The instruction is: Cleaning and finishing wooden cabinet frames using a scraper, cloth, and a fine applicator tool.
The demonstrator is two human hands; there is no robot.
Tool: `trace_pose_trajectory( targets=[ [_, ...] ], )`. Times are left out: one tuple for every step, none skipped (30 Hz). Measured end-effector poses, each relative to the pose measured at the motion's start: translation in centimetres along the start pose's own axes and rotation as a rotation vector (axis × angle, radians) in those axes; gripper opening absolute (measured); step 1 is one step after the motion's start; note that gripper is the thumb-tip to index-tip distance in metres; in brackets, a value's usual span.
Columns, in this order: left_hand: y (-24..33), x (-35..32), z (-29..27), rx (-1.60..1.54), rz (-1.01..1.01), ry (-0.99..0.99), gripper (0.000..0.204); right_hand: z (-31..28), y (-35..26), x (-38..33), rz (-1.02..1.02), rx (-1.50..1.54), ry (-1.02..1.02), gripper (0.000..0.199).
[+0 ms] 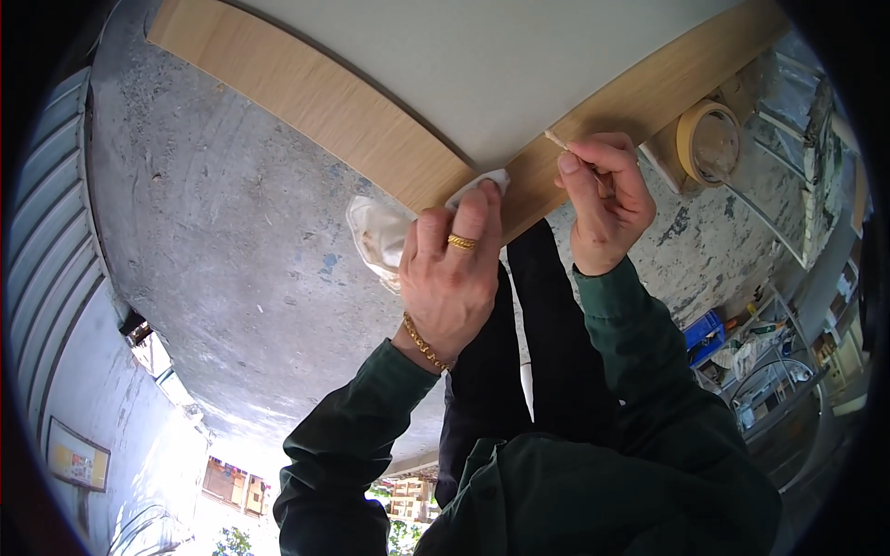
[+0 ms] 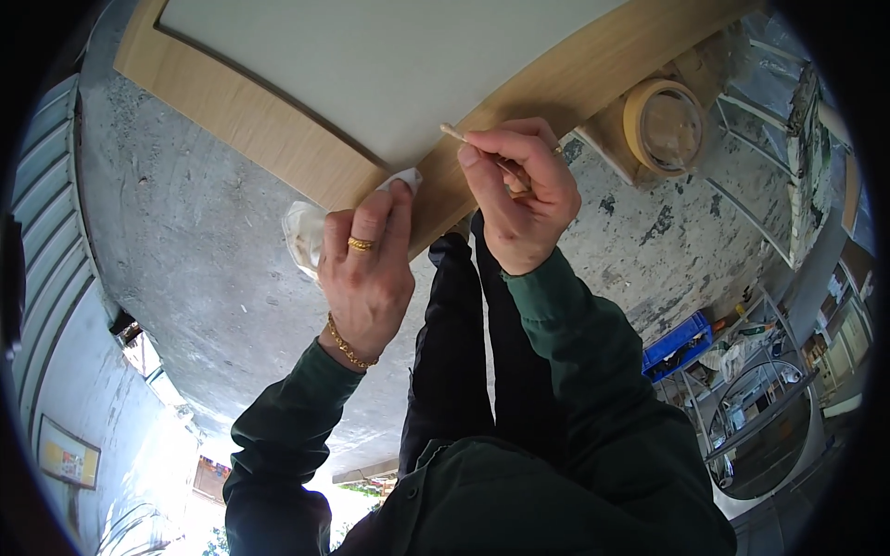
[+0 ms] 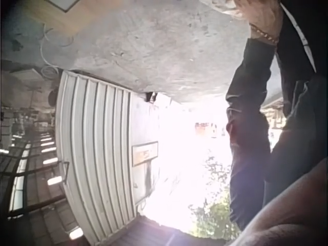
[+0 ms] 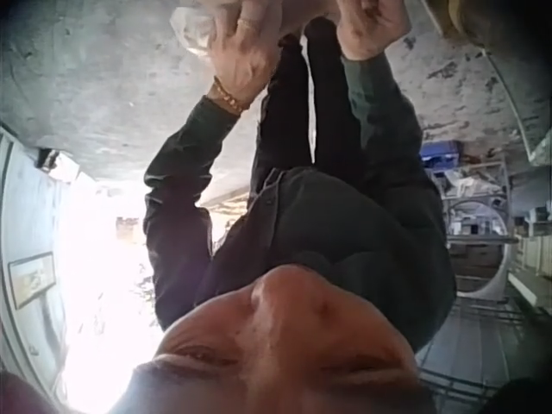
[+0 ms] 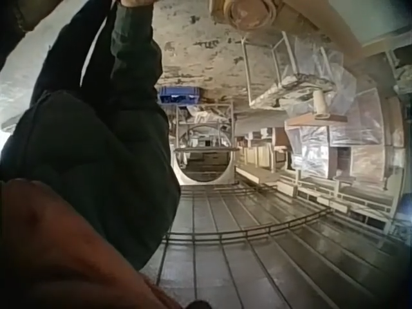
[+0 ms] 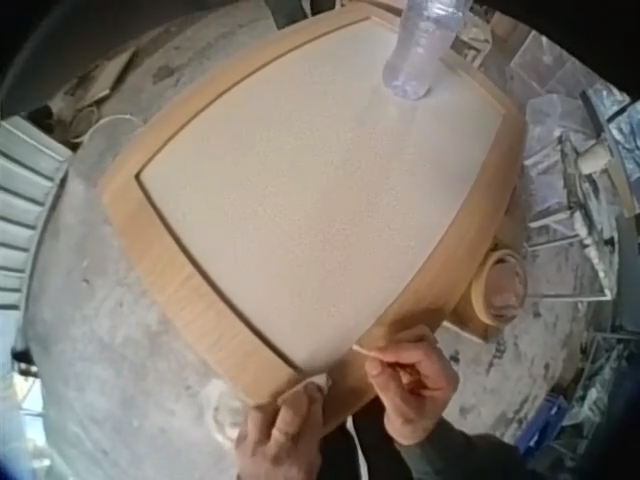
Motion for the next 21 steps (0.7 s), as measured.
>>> trace_pose_trajectory(
  targets=[
    [0.3, 0.1, 0.2, -0.015, 0.027, 0.007, 0.041, 0.0, 0.0, 0.0, -0.007, -0.01, 0.003, 0.013],
    [0.6, 0.1, 0.3, -0.03, 0.053, 0.015, 0.042, -0.1, 0.0, 0.0, -0.008, -0.007, 0.001, 0.013],
    [0.9, 0.3, 0.5, -0.044, 0.061, 0.006, 0.042, -0.1, 0.0, 0.1, -0.017, -0.013, -0.014, 0.012],
    [0.8, 0.3, 0.3, -0.044, 0.06, 0.009, 0.042, 0.0, 0.0, 0.1, -0.026, -0.018, -0.029, 0.012],
    [0.7, 0.3, 0.3, -0.045, 0.067, -0.01, 0.042, 0.1, -0.1, -0.1, -0.028, -0.018, -0.032, 0.012],
    [0.7, 0.4, 0.4, -0.05, 0.074, -0.027, 0.042, 0.0, -0.1, -0.1, -0.015, -0.009, -0.03, 0.012],
    [0.4, 0.3, 0.2, -0.053, 0.071, -0.054, 0.042, -0.1, 0.0, 0.0, -0.002, 0.0, -0.028, 0.012],
    [-0.1, 0.0, -0.1, -0.055, 0.068, -0.08, 0.042, -0.1, 0.0, 0.0, -0.005, -0.003, -0.03, 0.012],
    [-0.6, -0.5, -0.7, -0.039, 0.074, -0.072, 0.041, 0.0, 0.0, 0.0, -0.014, -0.011, -0.034, 0.012],
    [-1.0, -0.8, -1.1, -0.028, 0.086, -0.089, 0.041, 0.0, 0.1, 0.0, -0.023, -0.026, -0.036, 0.012],
    [-1.5, -1.1, -1.3, -0.016, 0.099, -0.107, 0.041, -0.1, 0.1, 0.1, -0.024, -0.029, -0.035, 0.012],
    [-1.9, -1.4, -1.7, -0.015, 0.103, -0.093, 0.041, -0.1, 0.0, 0.1, -0.027, -0.016, -0.027, 0.012],
    [-2.1, -1.5, -1.6, -0.016, 0.105, -0.095, 0.041, -0.1, -0.1, 0.1, -0.03, -0.003, -0.018, 0.012],
    [-2.1, -1.7, -1.5, -0.04, 0.124, -0.089, 0.041, -0.1, -0.1, 0.1, -0.028, -0.004, -0.014, 0.012],
    [-2.1, -1.6, -1.5, -0.059, 0.143, -0.083, 0.041, 0.0, -0.2, 0.1, -0.022, 0.005, -0.015, 0.012],
    [-2.0, -1.4, -1.3, -0.057, 0.145, -0.084, 0.041, 0.0, -0.2, 0.1, -0.017, 0.013, -0.015, 0.013],
    [-1.7, -1.1, -1.3, -0.061, 0.143, -0.072, 0.041, 0.0, -0.2, 0.1, -0.016, 0.016, -0.013, 0.013],
    [-1.3, -0.8, -1.1, -0.067, 0.139, -0.059, 0.042, 0.0, 0.0, -0.1, -0.002, -0.004, -0.016, 0.013],
    [-1.0, -0.3, -1.0, -0.074, 0.148, -0.036, 0.044, 0.0, 0.1, -0.2, 0.011, -0.025, -0.019, 0.013],
    [-0.5, 0.2, -0.7, -0.08, 0.153, -0.054, 0.045, 0.1, 0.1, -0.2, 0.011, -0.025, -0.018, 0.013],
    [0.1, 0.8, -0.3, -0.088, 0.156, -0.07, 0.046, 0.1, 0.0, -0.1, 0.011, -0.006, -0.012, 0.013]
  ],
)
Point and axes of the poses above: each hand's wrist, its own x-axis towards the middle knuckle, its own z-axis out of the palm, y = z × x, the point moved 9 cm from there along x, towards the middle knuckle, and after that the axes turned 14 degrees about y, right-handed, at the moved point
